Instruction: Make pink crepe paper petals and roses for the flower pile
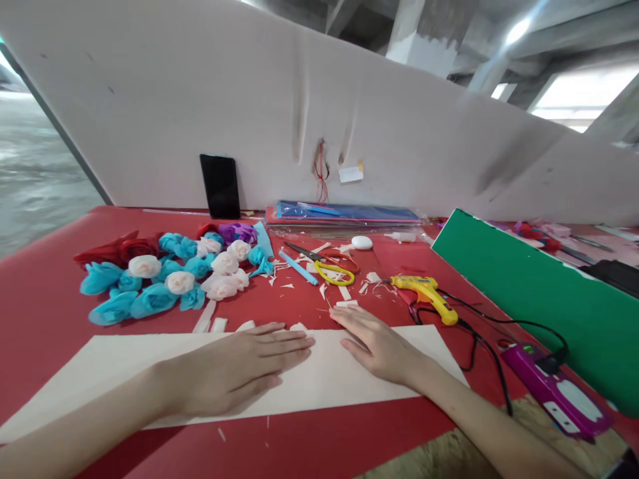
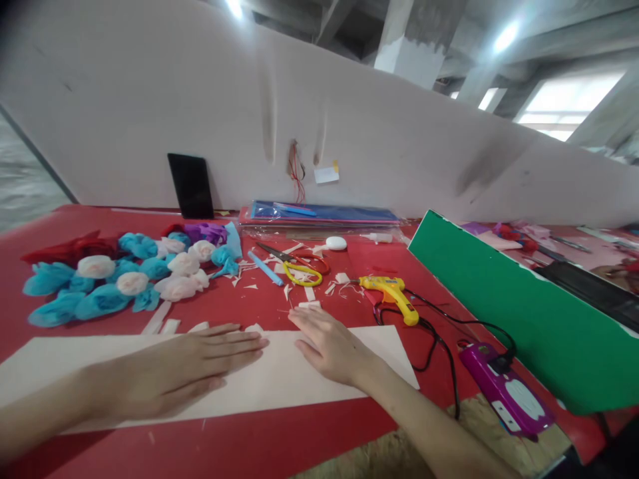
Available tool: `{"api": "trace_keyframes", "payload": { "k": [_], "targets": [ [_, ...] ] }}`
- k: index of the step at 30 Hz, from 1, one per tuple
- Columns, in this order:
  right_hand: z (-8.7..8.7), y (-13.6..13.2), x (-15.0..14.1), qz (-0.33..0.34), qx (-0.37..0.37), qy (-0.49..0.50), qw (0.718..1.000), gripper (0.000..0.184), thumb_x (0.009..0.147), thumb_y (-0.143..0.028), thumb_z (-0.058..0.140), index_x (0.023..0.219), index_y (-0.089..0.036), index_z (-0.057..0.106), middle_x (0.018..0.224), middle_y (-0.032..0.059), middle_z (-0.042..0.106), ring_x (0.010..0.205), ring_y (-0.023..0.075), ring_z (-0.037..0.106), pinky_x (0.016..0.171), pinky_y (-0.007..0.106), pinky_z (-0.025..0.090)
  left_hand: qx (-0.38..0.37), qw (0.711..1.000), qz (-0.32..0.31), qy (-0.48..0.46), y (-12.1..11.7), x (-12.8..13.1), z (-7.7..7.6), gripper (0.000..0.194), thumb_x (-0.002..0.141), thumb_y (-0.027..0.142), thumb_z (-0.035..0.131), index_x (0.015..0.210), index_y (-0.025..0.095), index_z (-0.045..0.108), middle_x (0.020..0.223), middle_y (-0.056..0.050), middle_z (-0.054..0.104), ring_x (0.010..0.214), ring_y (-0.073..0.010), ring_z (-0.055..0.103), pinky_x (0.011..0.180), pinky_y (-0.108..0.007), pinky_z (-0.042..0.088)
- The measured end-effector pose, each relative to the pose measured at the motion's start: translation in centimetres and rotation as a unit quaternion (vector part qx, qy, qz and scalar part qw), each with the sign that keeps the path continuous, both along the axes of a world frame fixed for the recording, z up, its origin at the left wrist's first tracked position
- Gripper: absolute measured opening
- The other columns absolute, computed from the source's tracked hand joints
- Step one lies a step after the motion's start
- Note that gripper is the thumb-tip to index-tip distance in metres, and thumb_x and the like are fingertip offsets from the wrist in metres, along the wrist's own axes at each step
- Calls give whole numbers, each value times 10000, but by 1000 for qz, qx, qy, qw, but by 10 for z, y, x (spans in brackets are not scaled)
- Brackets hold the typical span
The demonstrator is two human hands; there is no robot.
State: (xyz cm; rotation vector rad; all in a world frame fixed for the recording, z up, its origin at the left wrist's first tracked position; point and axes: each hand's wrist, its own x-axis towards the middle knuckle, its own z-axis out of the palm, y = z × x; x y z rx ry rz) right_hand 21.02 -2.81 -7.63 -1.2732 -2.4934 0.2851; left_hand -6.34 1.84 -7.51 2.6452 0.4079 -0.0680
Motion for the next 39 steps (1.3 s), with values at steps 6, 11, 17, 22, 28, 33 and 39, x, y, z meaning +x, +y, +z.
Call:
{"api": "trace_keyframes", "payload": {
  "k": [6, 11, 17, 22, 28, 33, 39],
  "targets": [
    [10, -5, 12, -73, 58, 3, 996, 421, 907, -147, 379, 1322, -124, 448, 1374, 137, 499, 1306, 218, 412, 1104, 504, 297, 8, 1000, 7, 4, 0, -1, 0, 481, 989, 332, 288, 1457, 332, 181, 1521, 76, 223, 1398, -151, 195, 1164, -348, 111],
    [7, -21, 26, -105, 81, -20, 991, 387, 894, -144, 393, 1259, -92, 511, 1282, 170, 577, 1223, 266, 509, 1013, 504, 429, 28, 999, 14, 0, 0, -2, -3, 488, 986, 339, 297, 1458, 337, 171, 1519, 78, 225, 1395, -161, 208, 1160, -358, 144],
    [-3, -34, 47, -114, 102, -54, 987, 341, 894, -149, 398, 1168, -68, 583, 1215, 190, 621, 1154, 310, 563, 951, 524, 479, 63, 997, 32, -26, 0, -7, -9, 504, 975, 330, 342, 1454, 345, 184, 1505, 60, 258, 1373, -185, 266, 1138, -351, 235],
    [-4, -35, 59, -123, 115, -63, 984, 299, 896, -154, 411, 1094, -73, 619, 1139, 188, 656, 1097, 316, 588, 930, 524, 491, 81, 994, 60, -32, 4, -19, -15, 534, 965, 332, 379, 1446, 397, 157, 1501, 88, 256, 1365, -177, 275, 1130, -330, 246],
    [-3, -19, 50, -99, 116, -69, 986, 251, 900, -144, 423, 1020, -126, 642, 1042, 140, 685, 1014, 272, 606, 897, 461, 515, 116, 990, 76, -18, 7, -27, -14, 555, 962, 343, 379, 1449, 403, 118, 1501, 71, 260, 1356, -203, 297, 1111, -368, 294],
    [-1, -1, 39, -74, 116, -78, 987, 232, 882, -127, 465, 1032, -111, 640, 1032, 141, 676, 997, 274, 591, 866, 450, 519, 139, 985, 100, -30, 5, -27, -16, 624, 946, 373, 401, 1469, 327, 63, 1525, 4, 215, 1375, -245, 264, 1114, -444, 277],
    [-5, 9, 36, -67, 126, -82, 986, 222, 873, -147, 497, 1035, -145, 648, 1048, 136, 668, 987, 275, 583, 850, 465, 511, 145, 985, 74, -50, 6, -28, -13, 581, 950, 328, 404, 1466, 309, 137, 1510, -12, 266, 1375, -254, 269, 1126, -454, 251]
  ]
}}
